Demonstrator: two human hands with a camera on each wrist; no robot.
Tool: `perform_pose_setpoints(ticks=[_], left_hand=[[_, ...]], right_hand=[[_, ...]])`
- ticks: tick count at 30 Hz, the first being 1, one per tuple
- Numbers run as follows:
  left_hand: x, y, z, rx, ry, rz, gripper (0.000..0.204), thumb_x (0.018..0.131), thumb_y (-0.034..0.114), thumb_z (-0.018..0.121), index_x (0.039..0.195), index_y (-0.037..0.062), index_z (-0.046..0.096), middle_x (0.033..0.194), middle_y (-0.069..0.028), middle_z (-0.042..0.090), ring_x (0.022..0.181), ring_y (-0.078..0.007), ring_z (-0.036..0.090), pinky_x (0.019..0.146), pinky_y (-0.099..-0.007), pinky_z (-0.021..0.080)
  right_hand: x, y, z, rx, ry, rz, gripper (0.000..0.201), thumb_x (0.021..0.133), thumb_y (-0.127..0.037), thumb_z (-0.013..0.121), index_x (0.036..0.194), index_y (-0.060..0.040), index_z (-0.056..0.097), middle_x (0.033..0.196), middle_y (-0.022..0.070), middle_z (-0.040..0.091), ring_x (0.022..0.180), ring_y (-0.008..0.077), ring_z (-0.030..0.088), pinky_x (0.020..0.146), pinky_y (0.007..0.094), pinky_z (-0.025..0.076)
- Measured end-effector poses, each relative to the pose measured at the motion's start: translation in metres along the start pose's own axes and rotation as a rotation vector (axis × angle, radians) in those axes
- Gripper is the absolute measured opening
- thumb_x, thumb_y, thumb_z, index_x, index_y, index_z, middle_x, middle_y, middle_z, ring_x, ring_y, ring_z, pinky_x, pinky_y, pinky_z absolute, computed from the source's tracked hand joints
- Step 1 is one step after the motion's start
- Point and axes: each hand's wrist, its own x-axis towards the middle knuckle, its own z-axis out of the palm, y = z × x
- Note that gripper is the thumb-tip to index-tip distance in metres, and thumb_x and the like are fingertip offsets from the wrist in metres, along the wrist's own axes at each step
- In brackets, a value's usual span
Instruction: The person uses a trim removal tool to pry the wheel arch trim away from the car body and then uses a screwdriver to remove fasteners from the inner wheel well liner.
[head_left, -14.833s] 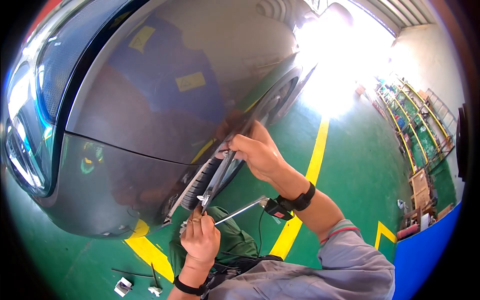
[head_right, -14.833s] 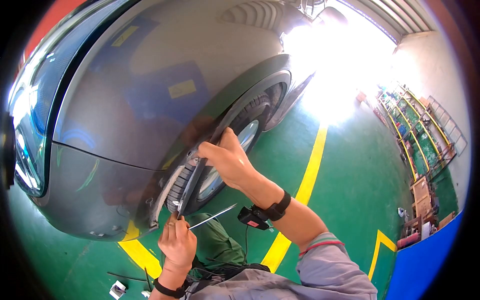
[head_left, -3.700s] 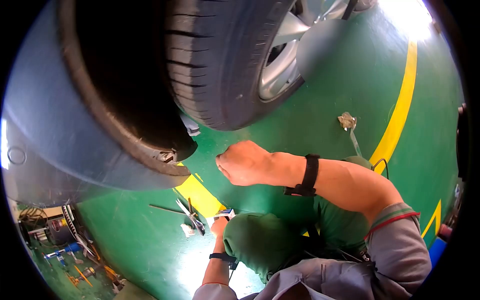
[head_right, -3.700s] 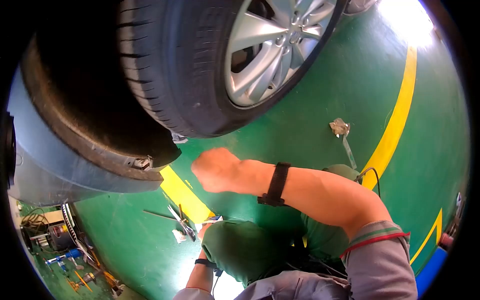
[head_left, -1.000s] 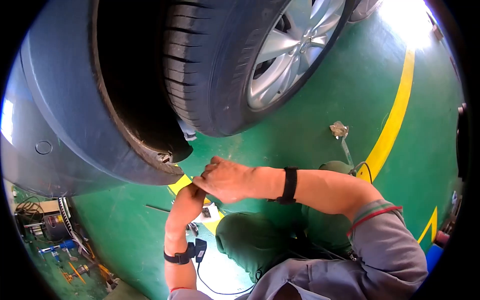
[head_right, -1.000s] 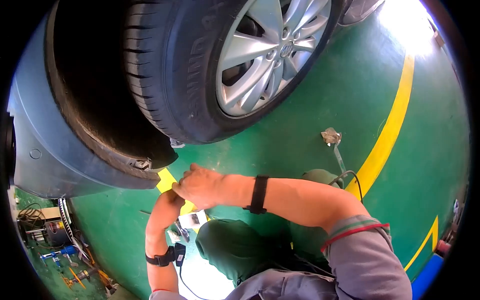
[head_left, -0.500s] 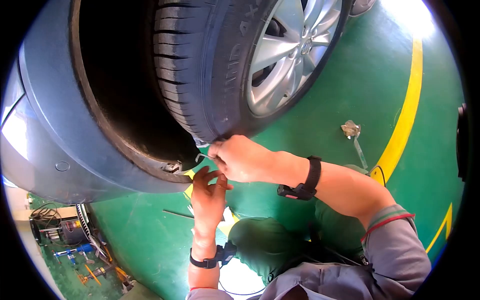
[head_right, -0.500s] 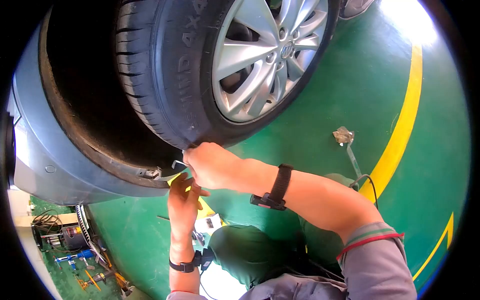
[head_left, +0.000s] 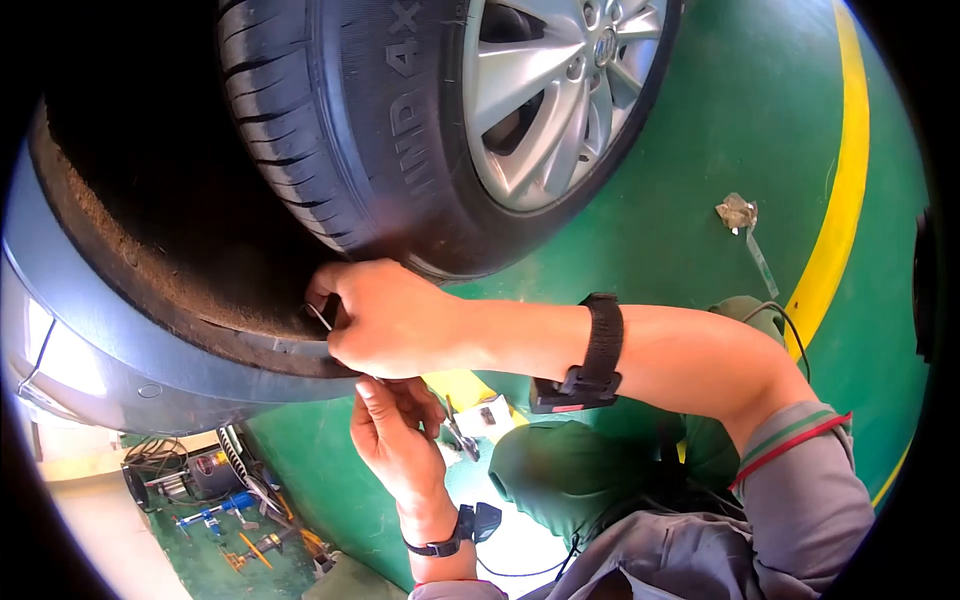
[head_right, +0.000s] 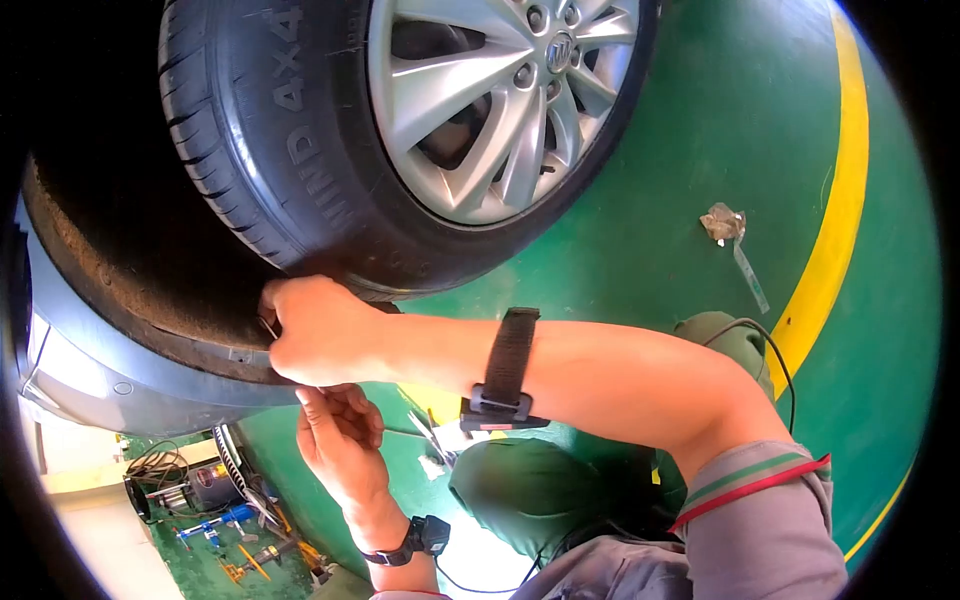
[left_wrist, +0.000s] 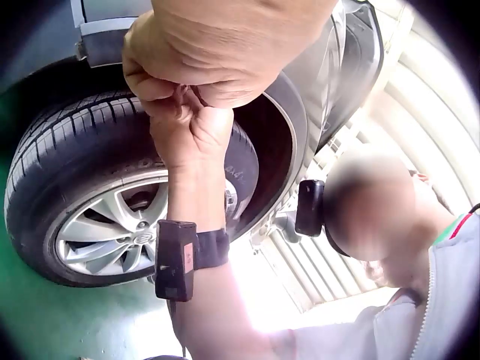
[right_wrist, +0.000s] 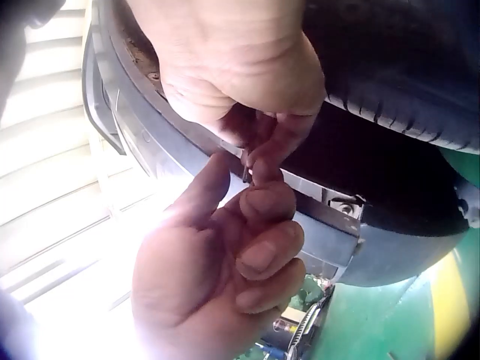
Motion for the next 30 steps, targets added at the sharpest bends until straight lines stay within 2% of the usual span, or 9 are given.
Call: perform_pose_setpoints(ticks=[2, 6, 8, 11, 15, 20, 23, 27, 30], left_hand=[[-0.001, -0.001, -0.003, -0.003, 0.006, -0.012, 0.049, 0.108, 0.046, 0.041, 0.087, 0.0038, 0.055, 0.069, -0.0038, 0.055, 0.049, -0.0117, 0.050, 0.041, -0.0222, 0.031], [-0.008, -0.005, 0.003, 0.045, -0.058, -0.077, 0.047, 0.107, 0.045, 0.043, 0.088, 0.0042, 0.055, 0.070, -0.0039, 0.057, 0.049, -0.0117, 0.050, 0.041, -0.0222, 0.029], [-0.008, -0.007, 0.004, 0.016, -0.019, -0.086, 0.046, 0.107, 0.045, 0.043, 0.088, 0.0045, 0.056, 0.070, -0.0036, 0.057, 0.049, -0.0115, 0.050, 0.041, -0.0223, 0.028], [-0.007, -0.006, 0.007, -0.090, 0.085, -0.022, 0.042, 0.108, 0.041, 0.045, 0.089, 0.0049, 0.056, 0.070, -0.0030, 0.056, 0.050, -0.0104, 0.049, 0.041, -0.0218, 0.028], [-0.003, -0.009, 0.006, -0.107, 0.046, -0.012, 0.035, 0.107, 0.035, 0.049, 0.092, 0.0049, 0.058, 0.069, -0.0020, 0.054, 0.051, -0.0085, 0.047, 0.042, -0.0208, 0.027], [-0.002, -0.008, 0.008, -0.177, 0.071, 0.014, 0.027, 0.105, 0.030, 0.054, 0.096, 0.0051, 0.061, 0.067, -0.0005, 0.051, 0.050, -0.0066, 0.044, 0.042, -0.0199, 0.027], [-0.001, -0.007, 0.008, -0.195, 0.071, 0.003, 0.027, 0.105, 0.029, 0.055, 0.095, 0.0055, 0.061, 0.067, 0.0001, 0.050, 0.051, -0.0063, 0.044, 0.043, -0.0197, 0.027], [-0.001, -0.005, 0.011, -0.195, 0.076, 0.003, 0.026, 0.105, 0.029, 0.055, 0.095, 0.0057, 0.061, 0.067, 0.0005, 0.050, 0.051, -0.0062, 0.044, 0.044, -0.0195, 0.028], [-0.003, -0.002, 0.016, -0.181, 0.134, 0.012, 0.031, 0.106, 0.032, 0.054, 0.092, 0.0045, 0.059, 0.063, -0.0001, 0.051, 0.049, -0.0059, 0.043, 0.043, -0.0200, 0.029]], right_hand=[[0.002, 0.004, 0.004, -0.052, 0.040, 0.001, 0.039, 0.080, -0.007, 0.057, 0.117, 0.0060, 0.060, 0.090, 0.0255, 0.070, 0.083, 0.0366, 0.070, 0.074, 0.0432, 0.054], [0.006, 0.008, 0.007, -0.050, 0.056, -0.022, 0.034, 0.082, -0.008, 0.057, 0.114, 0.0032, 0.062, 0.087, 0.0274, 0.068, 0.082, 0.0407, 0.068, 0.074, 0.0465, 0.053], [0.004, 0.006, 0.007, -0.064, 0.069, -0.050, 0.024, 0.088, -0.011, 0.056, 0.108, 0.0010, 0.063, 0.083, 0.0258, 0.067, 0.079, 0.0419, 0.067, 0.072, 0.0477, 0.053], [0.004, 0.011, 0.012, -0.059, 0.137, -0.104, 0.018, 0.093, -0.014, 0.055, 0.102, -0.0006, 0.063, 0.081, 0.0246, 0.067, 0.076, 0.0420, 0.066, 0.069, 0.0476, 0.052], [0.004, 0.012, 0.015, -0.055, 0.171, -0.094, 0.017, 0.095, -0.016, 0.056, 0.097, -0.0009, 0.063, 0.080, 0.0242, 0.066, 0.073, 0.0418, 0.065, 0.065, 0.0468, 0.052], [0.007, 0.009, 0.020, 0.035, 0.224, -0.076, 0.014, 0.090, -0.013, 0.058, 0.092, -0.0002, 0.063, 0.077, 0.0247, 0.064, 0.068, 0.0407, 0.064, 0.062, 0.0450, 0.051], [0.004, 0.004, 0.020, 0.093, 0.239, -0.021, 0.013, 0.088, -0.011, 0.058, 0.090, 0.0003, 0.063, 0.077, 0.0246, 0.064, 0.065, 0.0384, 0.063, 0.061, 0.0436, 0.051], [0.009, 0.011, 0.025, 0.053, 0.271, -0.070, 0.013, 0.088, -0.011, 0.058, 0.090, 0.0004, 0.063, 0.075, 0.0245, 0.063, 0.064, 0.0362, 0.063, 0.061, 0.0428, 0.050], [0.010, 0.011, 0.025, 0.131, 0.241, -0.020, 0.013, 0.087, -0.011, 0.058, 0.091, 0.0008, 0.063, 0.074, 0.0238, 0.063, 0.064, 0.0357, 0.063, 0.061, 0.0427, 0.050]])
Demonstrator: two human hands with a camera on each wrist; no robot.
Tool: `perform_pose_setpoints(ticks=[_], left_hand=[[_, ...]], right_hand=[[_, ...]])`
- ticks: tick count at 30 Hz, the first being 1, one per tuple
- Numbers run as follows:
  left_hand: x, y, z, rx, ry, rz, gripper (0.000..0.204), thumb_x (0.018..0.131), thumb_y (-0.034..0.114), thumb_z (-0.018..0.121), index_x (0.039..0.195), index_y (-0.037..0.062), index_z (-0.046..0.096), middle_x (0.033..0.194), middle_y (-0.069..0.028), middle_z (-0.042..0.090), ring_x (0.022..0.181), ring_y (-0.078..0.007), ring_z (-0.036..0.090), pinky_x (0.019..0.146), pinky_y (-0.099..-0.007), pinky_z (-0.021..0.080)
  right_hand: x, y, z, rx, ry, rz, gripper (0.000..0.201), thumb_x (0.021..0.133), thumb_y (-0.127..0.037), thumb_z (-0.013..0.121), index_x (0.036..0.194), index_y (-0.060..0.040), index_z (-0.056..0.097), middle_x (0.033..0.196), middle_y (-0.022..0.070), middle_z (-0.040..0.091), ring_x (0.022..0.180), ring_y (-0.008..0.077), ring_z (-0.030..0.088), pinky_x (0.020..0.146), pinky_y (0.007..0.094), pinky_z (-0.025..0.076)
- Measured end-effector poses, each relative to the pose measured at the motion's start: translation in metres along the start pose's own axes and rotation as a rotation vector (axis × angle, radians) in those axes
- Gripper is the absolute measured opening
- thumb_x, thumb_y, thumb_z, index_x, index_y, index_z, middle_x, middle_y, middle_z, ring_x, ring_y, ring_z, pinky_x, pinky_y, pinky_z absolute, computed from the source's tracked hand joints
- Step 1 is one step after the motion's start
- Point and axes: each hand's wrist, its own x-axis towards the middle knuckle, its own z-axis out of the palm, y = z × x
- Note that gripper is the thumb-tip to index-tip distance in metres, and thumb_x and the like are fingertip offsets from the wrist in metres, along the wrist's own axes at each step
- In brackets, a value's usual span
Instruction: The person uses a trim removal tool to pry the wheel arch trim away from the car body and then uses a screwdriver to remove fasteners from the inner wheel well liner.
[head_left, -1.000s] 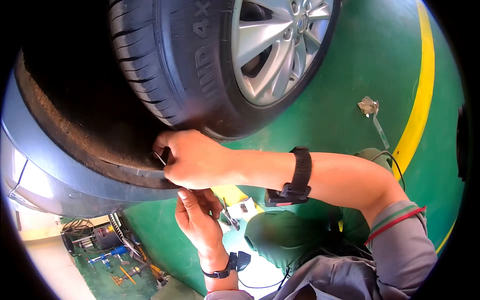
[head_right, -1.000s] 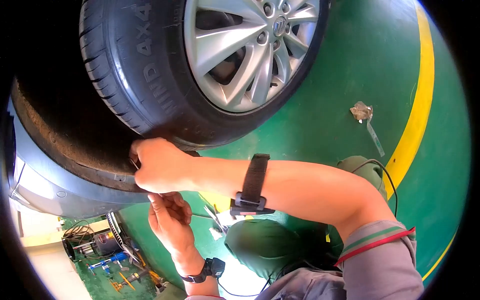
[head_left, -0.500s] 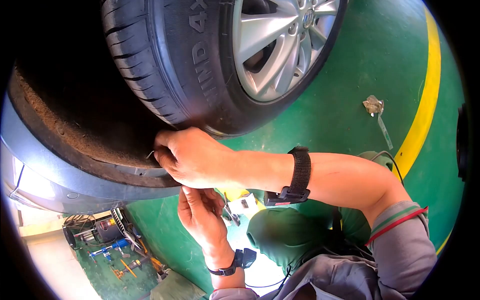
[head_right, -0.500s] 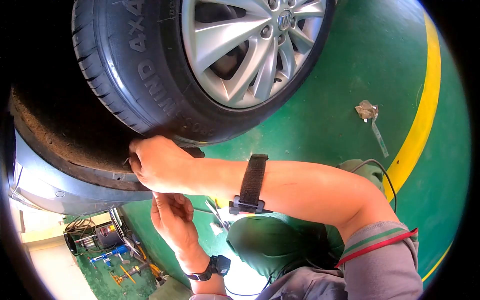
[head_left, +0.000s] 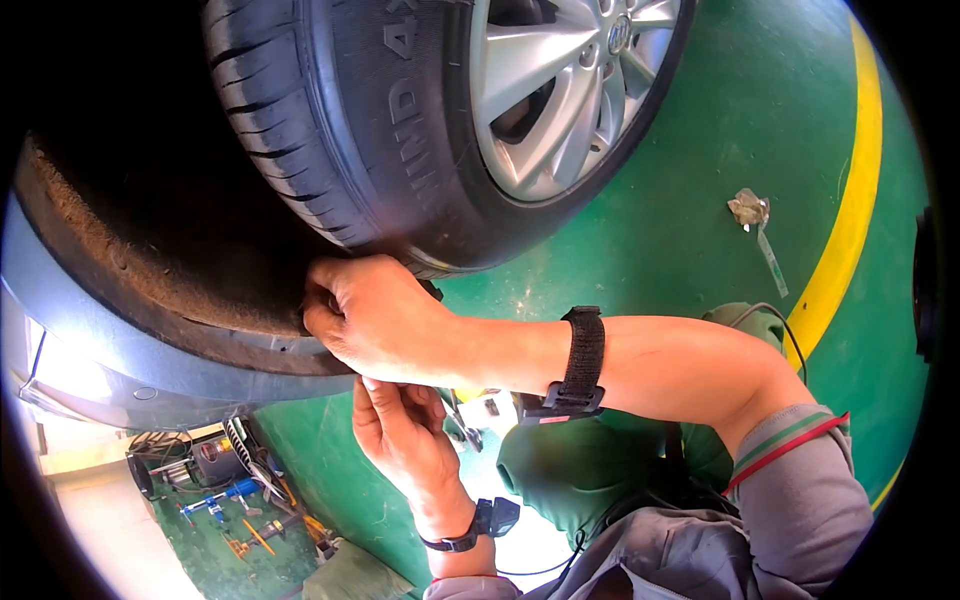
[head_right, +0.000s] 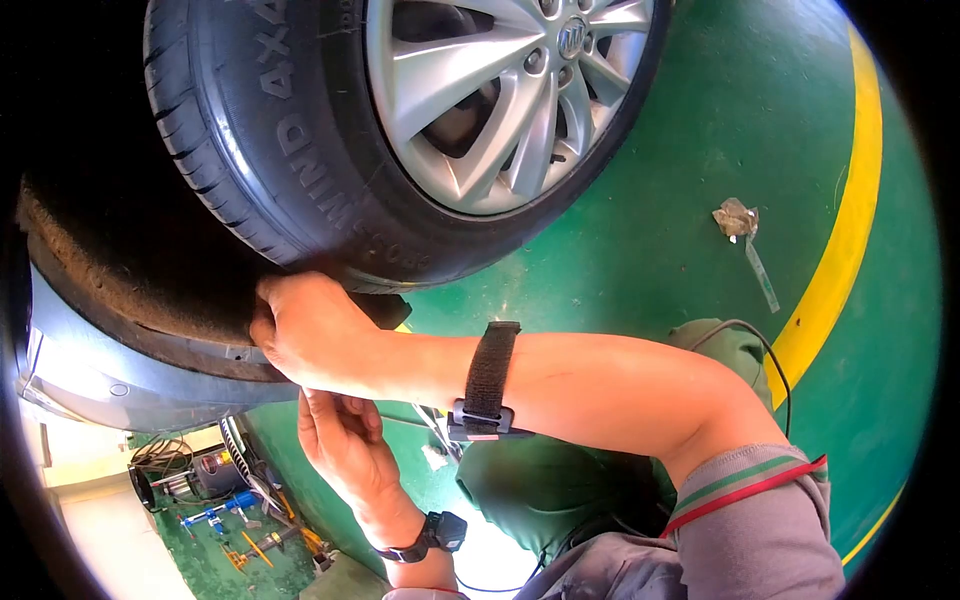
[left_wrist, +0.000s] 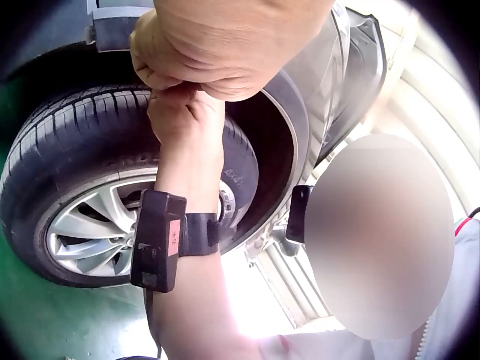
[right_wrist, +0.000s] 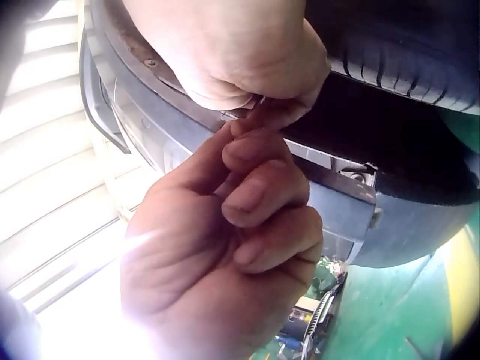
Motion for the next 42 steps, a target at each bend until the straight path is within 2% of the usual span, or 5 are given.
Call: perform_pose_setpoints(ticks=[14, 32, 38, 41, 42], left_hand=[[0.008, -0.012, 0.000, -0.011, -0.142, 0.014, 0.025, 0.106, 0.025, 0.054, 0.093, 0.0045, 0.058, 0.063, 0.0008, 0.051, 0.047, -0.0050, 0.044, 0.042, -0.0186, 0.029], [0.002, -0.029, 0.004, -0.116, -0.065, -0.002, 0.026, 0.104, 0.029, 0.055, 0.103, 0.0033, 0.061, 0.066, -0.0019, 0.058, 0.042, -0.0055, 0.042, 0.037, -0.0216, 0.026], [0.016, -0.055, 0.001, -0.061, 0.075, -0.240, 0.021, 0.098, 0.019, 0.062, 0.110, 0.0019, 0.062, 0.095, -0.0067, 0.070, 0.081, -0.0175, 0.066, 0.068, -0.0335, 0.052], [0.020, -0.083, -0.012, -0.124, 0.050, -0.188, 0.033, 0.096, 0.026, 0.068, 0.122, 0.0086, 0.058, 0.112, -0.0026, 0.066, 0.094, -0.0176, 0.067, 0.070, -0.0315, 0.056], [0.025, -0.091, -0.016, 0.373, -0.065, 0.080, 0.034, 0.094, 0.018, 0.067, 0.125, 0.0059, 0.057, 0.120, -0.0058, 0.065, 0.104, -0.0202, 0.065, 0.084, -0.0372, 0.052]], right_hand=[[0.005, -0.009, 0.001, -0.124, -0.021, 0.101, 0.028, 0.092, -0.022, 0.055, 0.107, -0.0036, 0.070, 0.096, 0.0236, 0.069, 0.089, 0.0406, 0.068, 0.081, 0.0460, 0.052], [0.003, -0.002, 0.006, -0.194, -0.002, -0.026, 0.018, 0.096, -0.018, 0.057, 0.103, -0.0047, 0.068, 0.088, 0.0230, 0.067, 0.083, 0.0414, 0.065, 0.073, 0.0467, 0.051], [0.003, 0.005, 0.008, -0.154, 0.052, -0.122, 0.017, 0.095, -0.015, 0.056, 0.094, -0.0005, 0.065, 0.089, 0.0267, 0.066, 0.086, 0.0477, 0.062, 0.075, 0.0519, 0.049], [0.002, 0.009, 0.012, -0.157, 0.084, -0.135, 0.016, 0.095, -0.015, 0.056, 0.095, -0.0025, 0.065, 0.087, 0.0257, 0.065, 0.083, 0.0470, 0.062, 0.071, 0.0528, 0.048], [0.002, 0.010, 0.013, -0.156, 0.082, -0.136, 0.016, 0.095, -0.015, 0.056, 0.095, -0.0025, 0.065, 0.087, 0.0257, 0.065, 0.083, 0.0470, 0.062, 0.071, 0.0528, 0.048]])
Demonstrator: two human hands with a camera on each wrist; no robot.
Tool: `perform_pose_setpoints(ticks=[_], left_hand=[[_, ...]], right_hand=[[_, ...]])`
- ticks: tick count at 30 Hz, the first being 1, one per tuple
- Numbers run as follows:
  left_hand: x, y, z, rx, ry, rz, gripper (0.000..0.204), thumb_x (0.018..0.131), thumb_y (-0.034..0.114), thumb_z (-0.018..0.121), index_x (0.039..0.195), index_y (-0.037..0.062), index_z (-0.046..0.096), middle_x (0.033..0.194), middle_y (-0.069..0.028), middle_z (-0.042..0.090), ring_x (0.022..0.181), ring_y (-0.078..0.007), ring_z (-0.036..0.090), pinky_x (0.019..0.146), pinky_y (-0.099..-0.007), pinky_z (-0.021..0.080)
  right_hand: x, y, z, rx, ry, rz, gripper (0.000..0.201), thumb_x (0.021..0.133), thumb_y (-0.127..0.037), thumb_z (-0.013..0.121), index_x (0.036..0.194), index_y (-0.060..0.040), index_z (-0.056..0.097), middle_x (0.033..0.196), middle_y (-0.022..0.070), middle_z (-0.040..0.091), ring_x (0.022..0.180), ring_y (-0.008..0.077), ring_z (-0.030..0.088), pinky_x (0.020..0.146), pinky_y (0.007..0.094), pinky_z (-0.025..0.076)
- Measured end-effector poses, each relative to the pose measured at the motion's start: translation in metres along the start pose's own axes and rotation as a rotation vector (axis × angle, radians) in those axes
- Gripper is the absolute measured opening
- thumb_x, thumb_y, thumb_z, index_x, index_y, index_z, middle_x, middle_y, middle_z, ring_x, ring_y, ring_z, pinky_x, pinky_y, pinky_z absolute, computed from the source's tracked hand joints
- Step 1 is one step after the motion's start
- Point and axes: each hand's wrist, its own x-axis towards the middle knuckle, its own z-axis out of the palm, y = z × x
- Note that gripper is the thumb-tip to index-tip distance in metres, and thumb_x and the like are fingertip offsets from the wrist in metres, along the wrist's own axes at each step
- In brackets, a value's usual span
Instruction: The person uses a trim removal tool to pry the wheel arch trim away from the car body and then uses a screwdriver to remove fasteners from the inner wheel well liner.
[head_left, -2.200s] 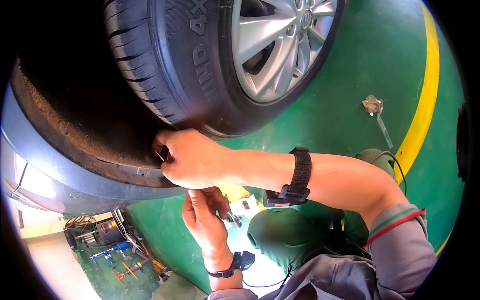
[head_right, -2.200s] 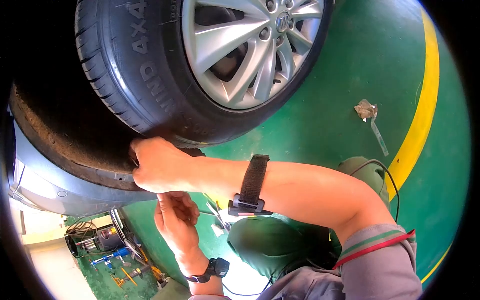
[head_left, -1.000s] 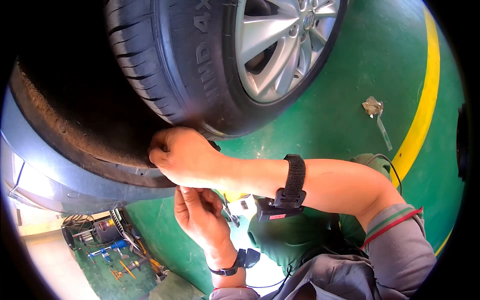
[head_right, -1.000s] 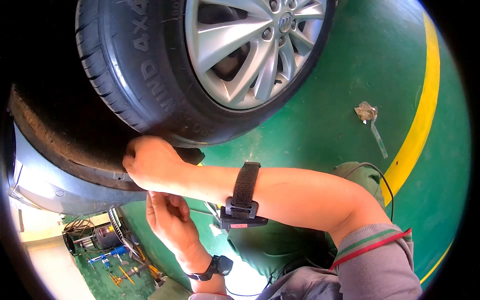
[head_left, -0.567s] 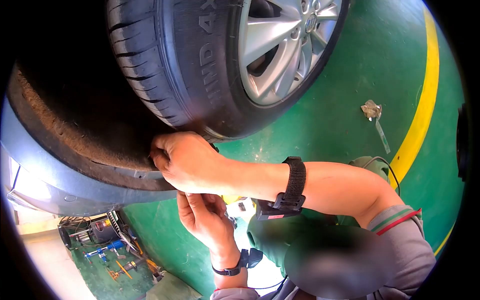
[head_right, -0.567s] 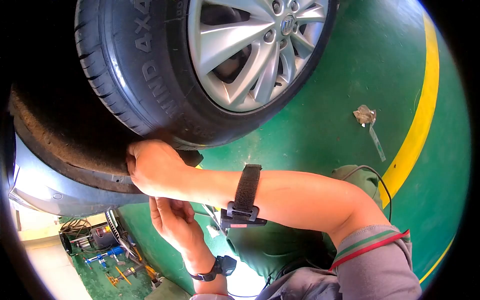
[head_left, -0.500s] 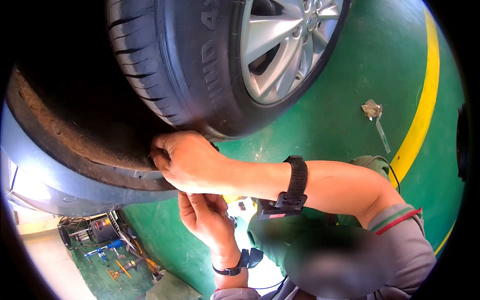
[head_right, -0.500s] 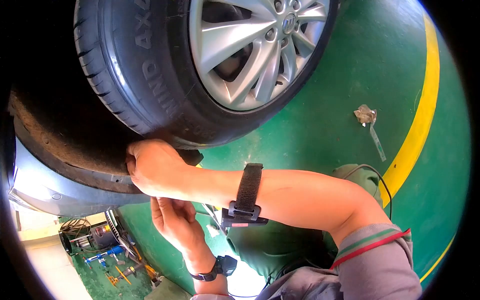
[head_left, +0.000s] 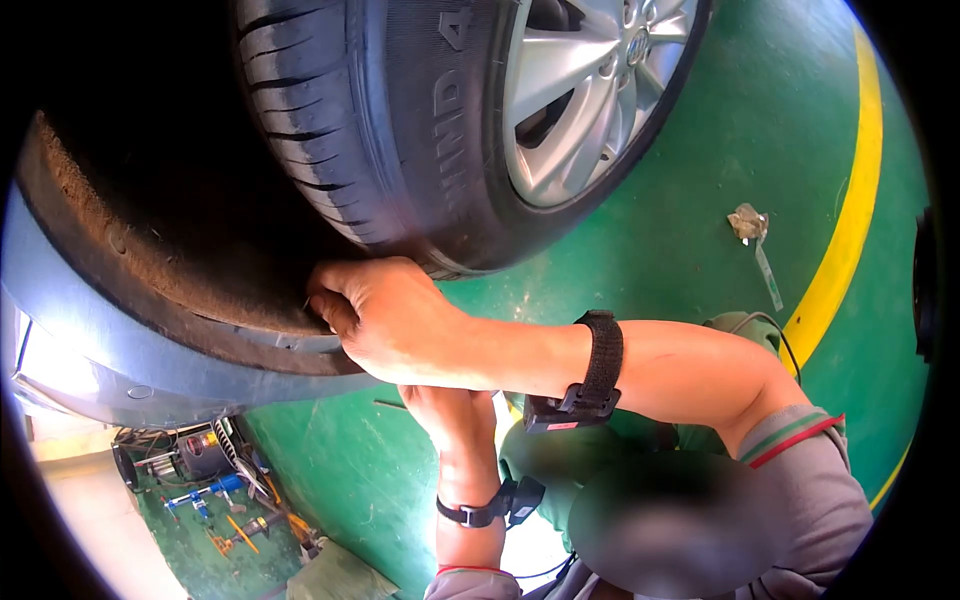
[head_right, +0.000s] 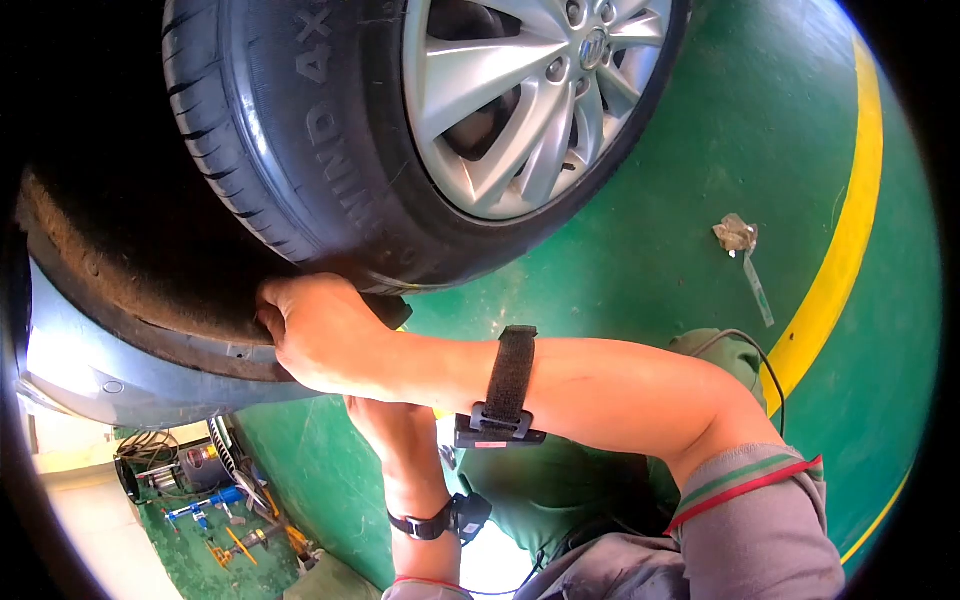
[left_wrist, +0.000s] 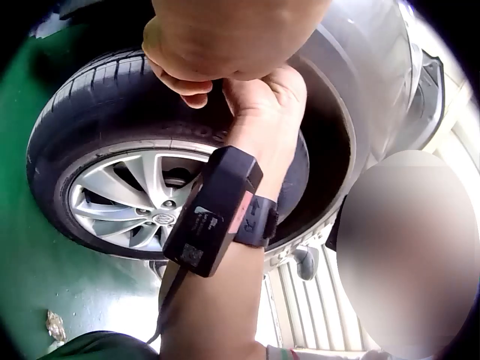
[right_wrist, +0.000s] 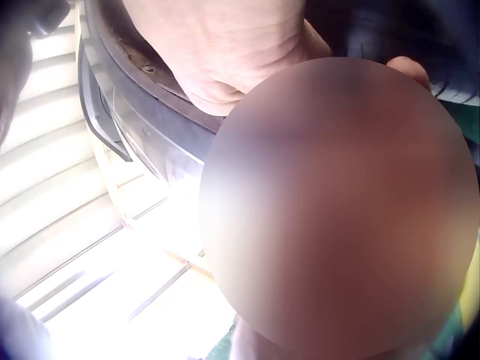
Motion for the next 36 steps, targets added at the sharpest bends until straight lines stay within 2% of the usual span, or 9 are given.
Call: perform_pose_setpoints(ticks=[1, 2, 4, 13, 15, 17, 19, 26, 36], left_hand=[[0.003, -0.002, 0.001, 0.500, -0.085, 0.272, 0.038, 0.093, 0.009, 0.066, 0.129, 0.0031, 0.057, 0.128, -0.0090, 0.065, 0.114, -0.0227, 0.063, 0.097, -0.0429, 0.049], [0.005, -0.002, 0.003, 0.498, -0.084, 0.273, 0.038, 0.093, 0.009, 0.066, 0.129, 0.0031, 0.057, 0.128, -0.0090, 0.065, 0.114, -0.0227, 0.063, 0.097, -0.0429, 0.049], [0.010, -0.001, 0.010, -0.496, -0.298, 0.016, 0.038, 0.099, 0.018, 0.059, 0.135, 0.0058, 0.051, 0.139, -0.0084, 0.057, 0.126, -0.0210, 0.055, 0.104, -0.0399, 0.043], [0.018, -0.003, 0.003, -0.726, -0.358, -0.238, 0.048, 0.107, 0.035, 0.043, 0.144, 0.0065, 0.040, 0.142, -0.0071, 0.047, 0.131, -0.0166, 0.042, 0.110, -0.0315, 0.033], [0.016, 0.002, 0.004, -1.289, -0.358, -0.385, 0.051, 0.106, 0.037, 0.045, 0.145, 0.0060, 0.040, 0.142, -0.0082, 0.048, 0.130, -0.0182, 0.044, 0.110, -0.0327, 0.035], [0.010, 0.017, 0.005, -2.495, -0.225, -0.720, 0.054, 0.105, 0.039, 0.048, 0.147, 0.0054, 0.039, 0.142, -0.0093, 0.049, 0.130, -0.0199, 0.045, 0.110, -0.0338, 0.036], [0.009, 0.020, 0.012, -2.794, -0.212, -0.796, 0.057, 0.104, 0.040, 0.050, 0.148, 0.0048, 0.039, 0.142, -0.0104, 0.050, 0.130, -0.0216, 0.047, 0.110, -0.0349, 0.037], [0.018, 0.005, 0.023, -3.180, -0.224, -0.774, 0.045, 0.104, 0.032, 0.050, 0.140, 0.0057, 0.044, 0.133, -0.0090, 0.052, 0.123, -0.0200, 0.049, 0.103, -0.0337, 0.039], [0.032, -0.012, 0.027, -3.473, -0.304, -0.776, 0.028, 0.104, 0.020, 0.049, 0.130, 0.0070, 0.050, 0.121, -0.0071, 0.054, 0.113, -0.0178, 0.051, 0.094, -0.0321, 0.043]], right_hand=[[-0.001, 0.000, 0.000, 0.000, 0.012, -0.012, 0.016, 0.095, -0.016, 0.056, 0.095, -0.0038, 0.065, 0.086, 0.0250, 0.065, 0.081, 0.0467, 0.062, 0.069, 0.0529, 0.048], [-0.001, 0.000, 0.000, -0.001, 0.025, -0.024, 0.016, 0.096, -0.017, 0.055, 0.095, -0.0051, 0.065, 0.085, 0.0244, 0.065, 0.080, 0.0464, 0.061, 0.068, 0.0531, 0.047], [-0.003, -0.003, -0.003, -0.015, 0.012, 0.014, 0.016, 0.096, -0.019, 0.057, 0.100, -0.0062, 0.067, 0.085, 0.0228, 0.066, 0.080, 0.0433, 0.063, 0.069, 0.0490, 0.049], [-0.002, -0.009, -0.002, -0.021, 0.039, 0.061, 0.023, 0.100, -0.027, 0.056, 0.098, -0.0076, 0.067, 0.084, 0.0196, 0.067, 0.078, 0.0403, 0.065, 0.068, 0.0460, 0.050], [-0.001, -0.007, 0.004, -0.068, 0.089, 0.049, 0.024, 0.101, -0.028, 0.055, 0.097, -0.0074, 0.066, 0.084, 0.0196, 0.067, 0.079, 0.0408, 0.065, 0.068, 0.0466, 0.050], [0.003, -0.003, 0.007, -0.093, 0.119, 0.014, 0.027, 0.101, -0.030, 0.054, 0.097, -0.0058, 0.065, 0.084, 0.0217, 0.067, 0.079, 0.0423, 0.065, 0.067, 0.0487, 0.050], [-0.002, -0.004, 0.010, -0.128, 0.145, 0.017, 0.028, 0.101, -0.030, 0.054, 0.097, -0.0043, 0.064, 0.083, 0.0232, 0.067, 0.080, 0.0431, 0.065, 0.068, 0.0495, 0.050], [-0.004, -0.014, 0.001, -0.497, 0.057, -0.207, 0.035, 0.099, -0.029, 0.054, 0.092, 0.0045, 0.060, 0.082, 0.0312, 0.065, 0.075, 0.0488, 0.065, 0.065, 0.0534, 0.051], [-0.006, -0.011, 0.003, -0.387, 0.205, -0.240, 0.041, 0.100, -0.032, 0.052, 0.085, 0.0055, 0.060, 0.071, 0.0295, 0.063, 0.071, 0.0475, 0.065, 0.062, 0.0526, 0.049]])
